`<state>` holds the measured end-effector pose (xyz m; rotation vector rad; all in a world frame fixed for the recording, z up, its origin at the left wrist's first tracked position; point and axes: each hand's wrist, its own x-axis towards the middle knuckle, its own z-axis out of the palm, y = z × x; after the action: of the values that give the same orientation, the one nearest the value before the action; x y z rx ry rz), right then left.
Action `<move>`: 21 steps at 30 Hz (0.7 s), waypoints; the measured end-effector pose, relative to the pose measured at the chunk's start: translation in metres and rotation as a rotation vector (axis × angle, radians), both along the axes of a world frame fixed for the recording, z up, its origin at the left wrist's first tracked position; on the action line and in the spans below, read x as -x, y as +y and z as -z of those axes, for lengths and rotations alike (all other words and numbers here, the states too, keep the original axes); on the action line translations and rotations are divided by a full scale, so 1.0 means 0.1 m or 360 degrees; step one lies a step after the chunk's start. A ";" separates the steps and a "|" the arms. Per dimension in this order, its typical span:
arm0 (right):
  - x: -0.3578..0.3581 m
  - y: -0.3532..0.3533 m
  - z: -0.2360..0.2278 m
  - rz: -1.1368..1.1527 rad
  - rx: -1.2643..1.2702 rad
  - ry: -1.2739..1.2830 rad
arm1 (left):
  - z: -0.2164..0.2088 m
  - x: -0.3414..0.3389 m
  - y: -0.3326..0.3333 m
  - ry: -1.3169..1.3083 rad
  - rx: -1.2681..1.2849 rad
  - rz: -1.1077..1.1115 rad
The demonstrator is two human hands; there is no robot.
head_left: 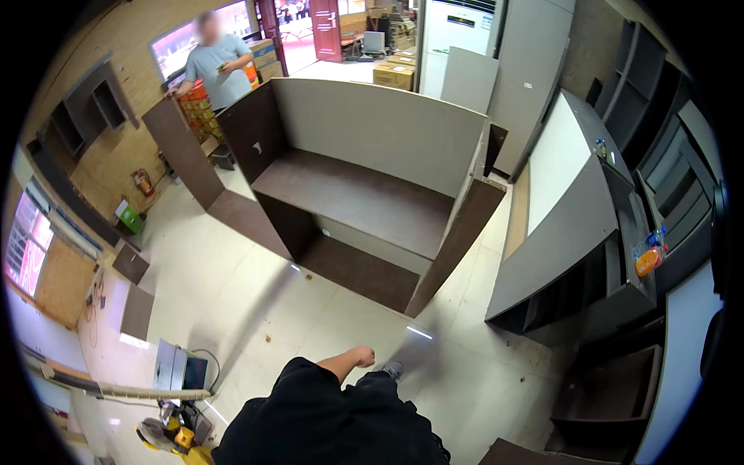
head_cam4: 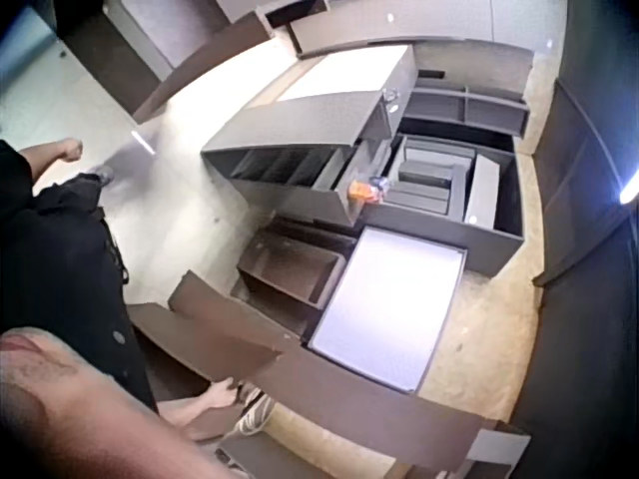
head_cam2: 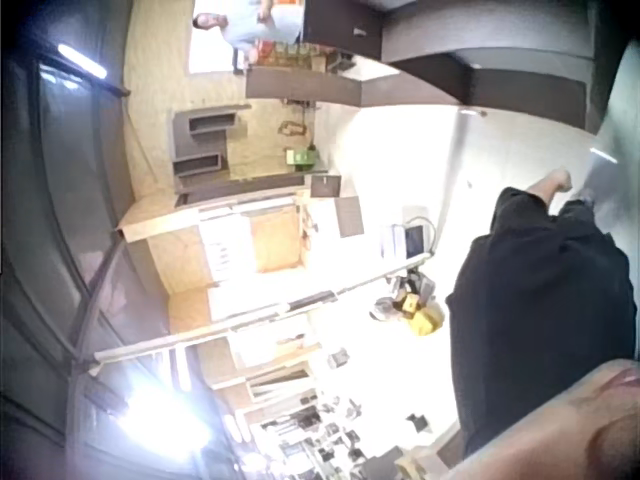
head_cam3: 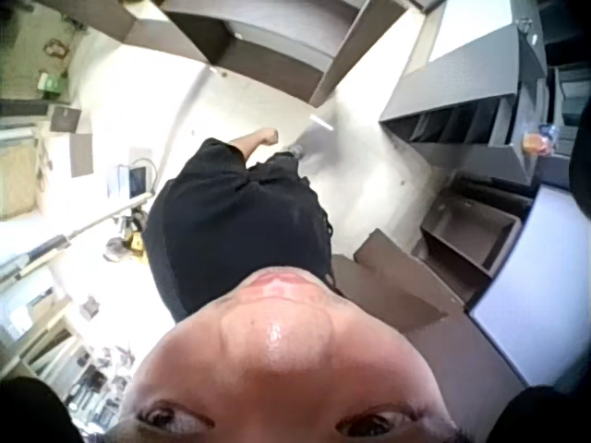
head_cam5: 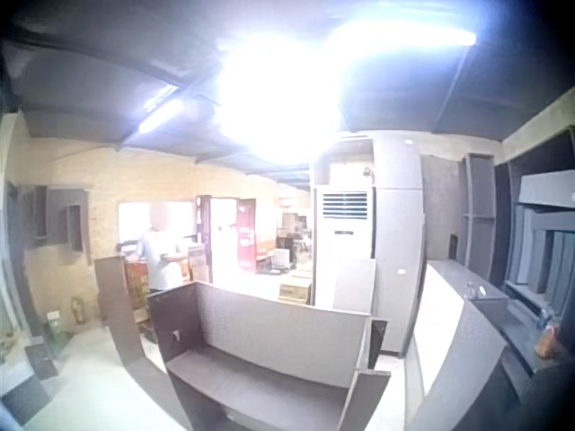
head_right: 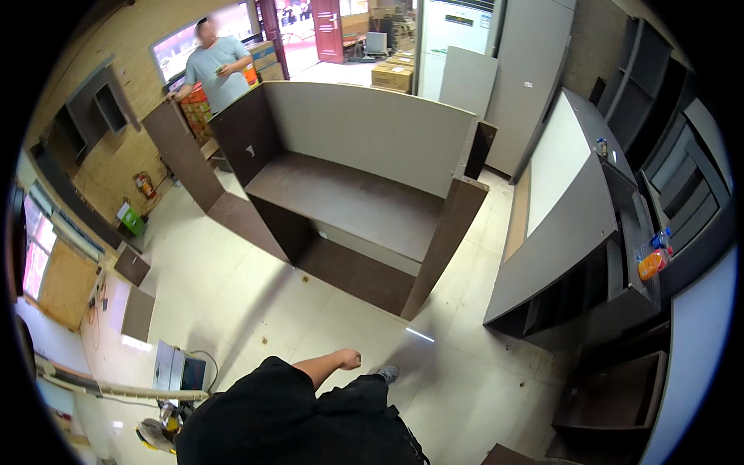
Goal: The person assembles a wooden cabinet by attaching panels and shelves using a screwdriver. They lift and position large boards, align them with existing structures, and fasten them in place. Another person is present in the background but does not assist with the assembly.
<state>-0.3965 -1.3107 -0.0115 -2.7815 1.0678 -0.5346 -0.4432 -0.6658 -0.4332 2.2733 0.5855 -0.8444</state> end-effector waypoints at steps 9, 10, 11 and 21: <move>-0.32 -1.30 0.46 0.0628 0.0106 0.0516 | -0.06 -0.33 0.25 -0.0006 0.0134 0.0041; -0.26 -1.26 0.43 0.0692 0.0155 0.0552 | -0.09 -0.36 0.31 0.0007 0.0110 0.0044; -0.14 -1.20 0.35 0.0651 0.0146 0.0471 | -0.10 -0.41 0.37 0.0029 0.0071 0.0082; 1.28 -2.22 0.45 -0.0045 0.1177 0.0445 | -0.28 -0.49 -0.17 0.0056 -0.0039 0.0142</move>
<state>-0.5247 -1.5332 -0.0567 -3.5975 1.0300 -0.6574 -0.3946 -0.6825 -0.4056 2.3256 0.5157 -0.9272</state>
